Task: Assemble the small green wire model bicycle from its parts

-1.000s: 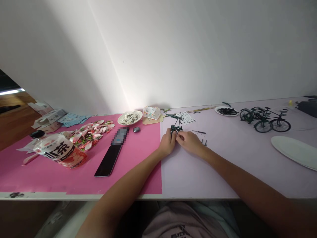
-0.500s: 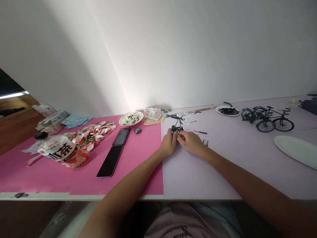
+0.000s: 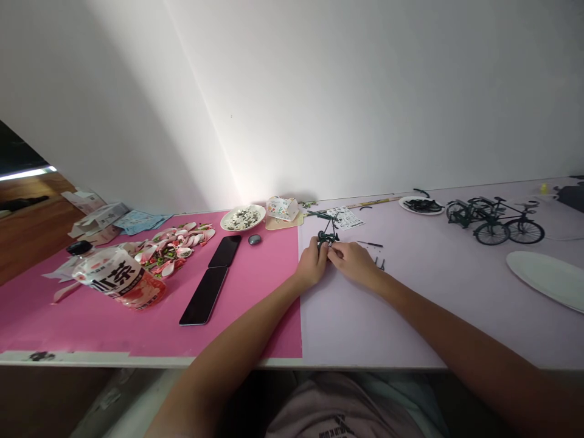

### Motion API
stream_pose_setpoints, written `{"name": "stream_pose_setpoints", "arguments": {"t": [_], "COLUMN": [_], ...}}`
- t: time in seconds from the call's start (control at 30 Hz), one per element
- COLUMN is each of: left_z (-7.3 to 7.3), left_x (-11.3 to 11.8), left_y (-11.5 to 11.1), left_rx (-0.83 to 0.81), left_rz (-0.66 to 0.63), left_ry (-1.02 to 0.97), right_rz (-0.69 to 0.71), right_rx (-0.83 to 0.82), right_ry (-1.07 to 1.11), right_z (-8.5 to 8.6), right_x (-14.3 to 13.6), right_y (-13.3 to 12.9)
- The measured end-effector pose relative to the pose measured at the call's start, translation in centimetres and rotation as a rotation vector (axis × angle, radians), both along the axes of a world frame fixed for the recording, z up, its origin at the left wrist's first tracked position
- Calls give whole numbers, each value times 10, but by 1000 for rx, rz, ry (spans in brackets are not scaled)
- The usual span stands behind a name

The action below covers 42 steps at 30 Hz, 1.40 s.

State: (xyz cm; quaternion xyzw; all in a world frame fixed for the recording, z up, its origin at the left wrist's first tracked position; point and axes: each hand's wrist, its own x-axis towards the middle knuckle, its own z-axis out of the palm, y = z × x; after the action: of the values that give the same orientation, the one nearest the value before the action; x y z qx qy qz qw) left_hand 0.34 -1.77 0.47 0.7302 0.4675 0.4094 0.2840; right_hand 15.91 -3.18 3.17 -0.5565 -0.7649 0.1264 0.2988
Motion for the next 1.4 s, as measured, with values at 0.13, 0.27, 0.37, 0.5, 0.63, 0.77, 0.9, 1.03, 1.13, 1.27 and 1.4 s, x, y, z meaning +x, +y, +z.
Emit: {"name": "stream_pose_setpoints", "arguments": {"t": [0.13,0.27,0.37,0.5,0.63,0.77,0.9,1.03,1.13,1.27,1.4], "left_z": [-1,-1,-1,0,-1,-1,-1,0,1,2,3], "left_x": [0,0,0,0,-1,-1,0,0,0,0,0], "left_y": [0,1,1,0,0,1,1,0,0,-1,-2], "left_rx": [1,-2,-2,-4,-1,1,0,-6,-8,-12,-9], "left_rz": [10,12,2,0,-8,6,10,8,10,1,-8], "left_ry": [4,1,-10,-9,-9,6,10,12,19,9,5], "right_rz": [-32,-29,-22,-14,-17,-13,-6,3,8,6,5], "right_rx": [-1,-2,13,15,18,-2,2,14,7,-24,-20], "right_ry": [24,41,30,32,43,51,29,19,29,26,25], "right_z": [3,4,3,2,3,5,4,2,2,5,5], "right_x": [-1,-1,-1,0,0,-1,-1,0,0,-1,-1], "right_y": [-1,-2,-1,-1,-2,-3,-3,-1,-2,-4,-4]}}
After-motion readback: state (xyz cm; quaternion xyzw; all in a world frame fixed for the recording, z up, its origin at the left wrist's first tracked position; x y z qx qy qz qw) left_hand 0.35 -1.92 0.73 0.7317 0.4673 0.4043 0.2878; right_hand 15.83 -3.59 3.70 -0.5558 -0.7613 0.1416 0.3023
